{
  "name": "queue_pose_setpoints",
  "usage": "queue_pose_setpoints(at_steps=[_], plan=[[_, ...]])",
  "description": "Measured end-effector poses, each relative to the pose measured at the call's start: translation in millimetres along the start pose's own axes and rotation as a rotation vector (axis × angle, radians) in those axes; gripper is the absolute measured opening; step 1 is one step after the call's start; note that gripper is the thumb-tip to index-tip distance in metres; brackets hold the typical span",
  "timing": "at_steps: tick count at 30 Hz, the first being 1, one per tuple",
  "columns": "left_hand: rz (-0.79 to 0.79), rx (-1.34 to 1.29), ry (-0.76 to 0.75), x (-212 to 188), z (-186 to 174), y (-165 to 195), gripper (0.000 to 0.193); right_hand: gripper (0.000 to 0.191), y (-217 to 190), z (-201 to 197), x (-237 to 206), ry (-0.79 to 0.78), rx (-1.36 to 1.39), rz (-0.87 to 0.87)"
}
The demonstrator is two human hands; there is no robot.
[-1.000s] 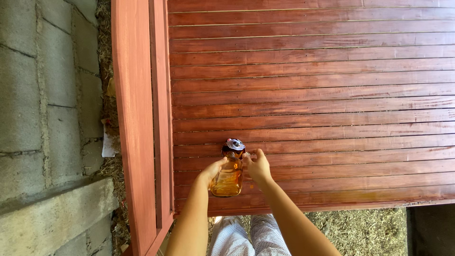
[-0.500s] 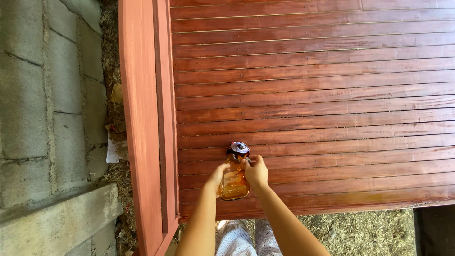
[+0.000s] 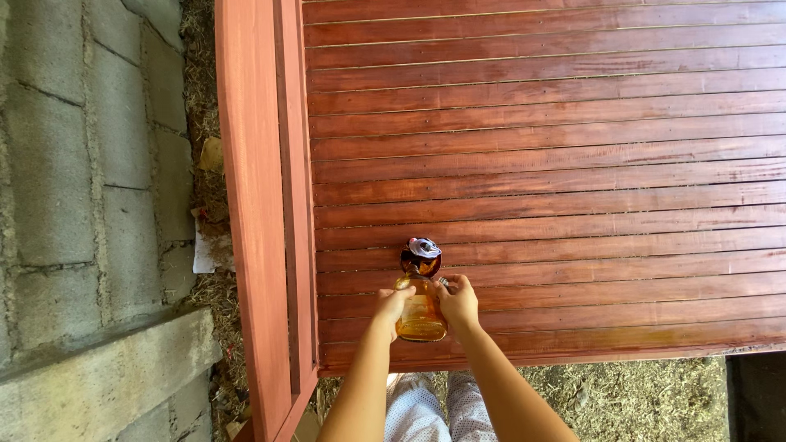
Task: The person applies reddish wood stain to the slatted surface and frame of a wooden bed frame, wiping the liquid on by hand with a cloth. They hold a coconut-shell cup of stain in one hand while rubbing the stain across different sections of the bed, then pour more stain from a bottle into the cup and continue wiping.
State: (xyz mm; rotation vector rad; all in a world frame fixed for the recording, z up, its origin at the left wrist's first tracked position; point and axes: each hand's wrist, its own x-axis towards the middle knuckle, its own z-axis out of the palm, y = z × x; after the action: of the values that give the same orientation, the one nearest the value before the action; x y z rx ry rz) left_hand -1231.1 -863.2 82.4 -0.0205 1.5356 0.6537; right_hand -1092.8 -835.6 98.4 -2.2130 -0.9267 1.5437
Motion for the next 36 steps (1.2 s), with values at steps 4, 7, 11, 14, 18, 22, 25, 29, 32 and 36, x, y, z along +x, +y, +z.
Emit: queue_pose_setpoints(at_steps=[4, 7, 11, 14, 18, 22, 25, 29, 32, 36], plan=[[-0.048, 0.004, 0.125, 0.2, 3.7, -0.7, 0.05, 0.038, 3.1, -1.1, -1.4, -0.006, 0.066, 0.062], [-0.039, -0.001, 0.104, -0.1, 4.5, -1.6, 0.053, 0.036, 5.3, -1.7, -3.4, 0.026, 0.054, 0.015], [-0.017, -0.035, 0.078, -0.4, 5.3, -3.1, 0.051, 0.036, 7.5, -2.5, -3.8, 0.054, 0.149, -0.051], [0.005, -0.077, 0.074, -0.6, 7.8, -3.4, 0.05, 0.036, 7.9, -3.1, -2.3, 0.053, 0.159, -0.012], [-0.048, -0.057, 0.084, -0.2, 9.9, -2.2, 0.048, 0.034, 8.6, -3.1, -0.9, 0.097, 0.092, -0.046], [0.0, 0.01, 0.099, -0.6, 11.0, -4.0, 0.048, 0.036, 9.7, -3.9, -0.3, 0.097, 0.093, -0.07], [0.024, -0.007, 0.098, 1.0, 12.1, -4.5, 0.048, 0.037, 12.6, -5.3, 1.9, 0.115, 0.021, -0.053], [-0.037, 0.003, 0.105, -3.1, 11.6, -6.1, 0.049, 0.036, 14.3, -6.9, 2.4, 0.124, 0.022, -0.11], [-0.049, -0.028, 0.086, -9.7, 11.4, -6.3, 0.05, 0.036, 13.5, -6.2, -0.4, 0.099, 0.046, -0.076], [-0.045, -0.046, 0.095, -11.2, 12.9, -2.0, 0.05, 0.034, 9.5, -4.9, -4.4, 0.078, 0.122, -0.033]])
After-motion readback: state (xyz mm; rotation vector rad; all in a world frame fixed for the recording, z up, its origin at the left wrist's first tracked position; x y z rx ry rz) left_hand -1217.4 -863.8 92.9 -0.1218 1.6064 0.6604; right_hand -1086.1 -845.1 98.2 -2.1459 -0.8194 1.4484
